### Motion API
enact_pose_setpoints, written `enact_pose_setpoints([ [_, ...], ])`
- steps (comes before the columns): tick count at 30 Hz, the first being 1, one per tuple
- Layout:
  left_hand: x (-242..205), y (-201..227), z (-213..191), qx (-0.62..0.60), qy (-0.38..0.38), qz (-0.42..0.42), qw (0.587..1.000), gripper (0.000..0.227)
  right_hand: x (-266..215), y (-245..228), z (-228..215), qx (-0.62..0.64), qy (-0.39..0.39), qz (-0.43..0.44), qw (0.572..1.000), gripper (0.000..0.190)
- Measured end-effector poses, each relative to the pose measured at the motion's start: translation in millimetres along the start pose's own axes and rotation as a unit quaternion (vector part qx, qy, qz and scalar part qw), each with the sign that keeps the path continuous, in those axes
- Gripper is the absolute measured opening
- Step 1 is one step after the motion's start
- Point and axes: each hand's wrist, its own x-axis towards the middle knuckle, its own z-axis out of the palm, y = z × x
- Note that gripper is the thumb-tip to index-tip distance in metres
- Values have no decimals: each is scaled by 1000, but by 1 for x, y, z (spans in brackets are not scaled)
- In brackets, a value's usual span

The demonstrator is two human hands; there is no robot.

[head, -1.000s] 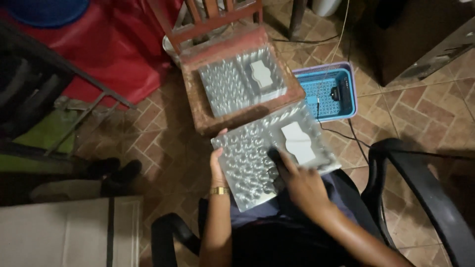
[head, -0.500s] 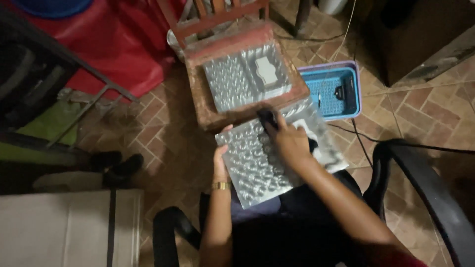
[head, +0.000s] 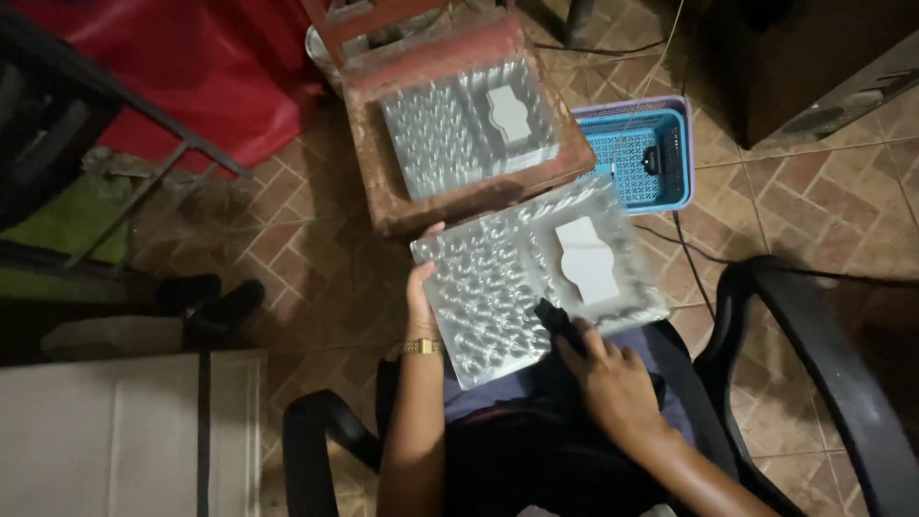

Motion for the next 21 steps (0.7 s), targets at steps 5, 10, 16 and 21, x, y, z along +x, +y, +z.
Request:
enact_pose_setpoints([
  [5, -2, -4, -5, -46, -1, 5, 999, 55, -8, 7, -19, 127, -34, 27, 991, 58],
  [10, 3, -10, -11, -69, 54, 18, 996, 56, 1, 13, -35, 452, 137, -62, 879, 39],
  [16, 1, -4, 4, -16, 79, 28, 996, 54, -9, -10, -16, 308, 93, -16, 947, 71],
  [21, -1, -3, 7, -19, 82, 20, 996, 50, -12, -6, -23, 374, 184, -97, 904, 55],
])
